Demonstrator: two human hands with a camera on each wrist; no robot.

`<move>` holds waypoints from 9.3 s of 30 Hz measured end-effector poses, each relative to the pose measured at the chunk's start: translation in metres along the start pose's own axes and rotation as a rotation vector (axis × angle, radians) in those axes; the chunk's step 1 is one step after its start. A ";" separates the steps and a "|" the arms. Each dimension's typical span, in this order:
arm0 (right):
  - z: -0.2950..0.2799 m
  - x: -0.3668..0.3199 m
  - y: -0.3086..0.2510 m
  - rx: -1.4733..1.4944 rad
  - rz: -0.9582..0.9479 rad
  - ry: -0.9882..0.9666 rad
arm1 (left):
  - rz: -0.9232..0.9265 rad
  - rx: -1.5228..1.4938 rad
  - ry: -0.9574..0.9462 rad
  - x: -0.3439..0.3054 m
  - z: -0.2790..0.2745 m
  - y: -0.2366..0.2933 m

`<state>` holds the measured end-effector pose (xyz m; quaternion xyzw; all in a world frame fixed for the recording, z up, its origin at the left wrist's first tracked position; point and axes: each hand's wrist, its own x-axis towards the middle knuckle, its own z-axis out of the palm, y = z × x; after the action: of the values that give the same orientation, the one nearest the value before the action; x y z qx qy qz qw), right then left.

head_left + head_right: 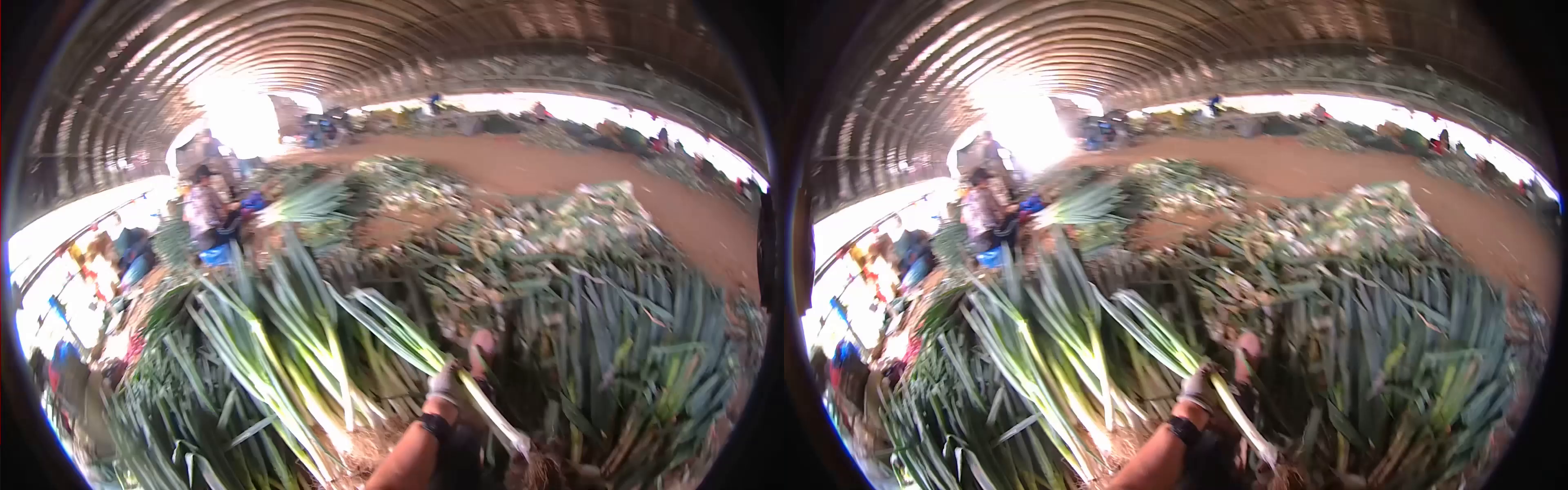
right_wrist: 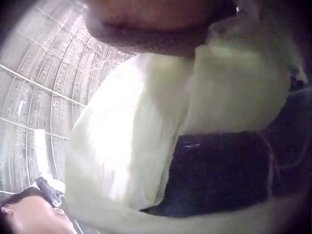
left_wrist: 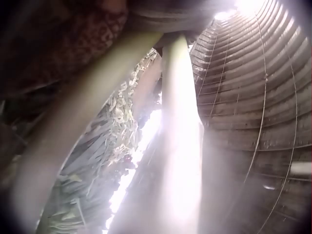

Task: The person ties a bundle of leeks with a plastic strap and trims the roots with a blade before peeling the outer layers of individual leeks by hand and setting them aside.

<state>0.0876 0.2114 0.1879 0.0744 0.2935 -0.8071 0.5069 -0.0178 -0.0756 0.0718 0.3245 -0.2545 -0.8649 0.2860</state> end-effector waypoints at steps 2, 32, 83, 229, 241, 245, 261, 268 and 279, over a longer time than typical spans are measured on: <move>-0.021 -0.017 0.007 0.004 0.008 0.057 | -0.108 -0.012 -0.063 0.018 -0.010 -0.012; 0.059 -0.005 -0.043 -2.339 -1.185 0.703 | 0.222 0.205 0.010 -0.086 0.044 0.002; -0.206 -0.154 -0.083 -1.640 -1.374 1.034 | 0.187 0.289 -0.282 -0.122 0.044 0.005; 0.146 0.339 0.062 -1.254 -0.078 -0.290 | 0.674 0.309 0.263 -0.094 -0.169 0.264; 0.095 0.472 0.078 -1.986 -0.068 0.268 | 0.670 1.204 0.688 0.097 -0.232 0.239; 0.034 0.475 0.135 -2.180 -0.228 0.540 | 0.774 1.208 0.595 0.117 -0.253 0.178; 0.070 0.437 0.111 -2.498 -0.036 0.069 | 0.870 1.186 0.510 0.020 -0.238 0.194; 0.129 0.360 0.203 -1.770 -0.405 -0.322 | 0.590 0.835 0.870 -0.038 -0.388 0.228; 0.065 0.374 0.303 -1.723 -0.072 -0.408 | 0.400 0.548 0.505 -0.056 -0.371 0.238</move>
<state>0.1824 -0.2090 -0.0359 -0.4877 0.7055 -0.3188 0.4035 0.3577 -0.3015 -0.0007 0.5347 -0.4551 -0.5858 0.4047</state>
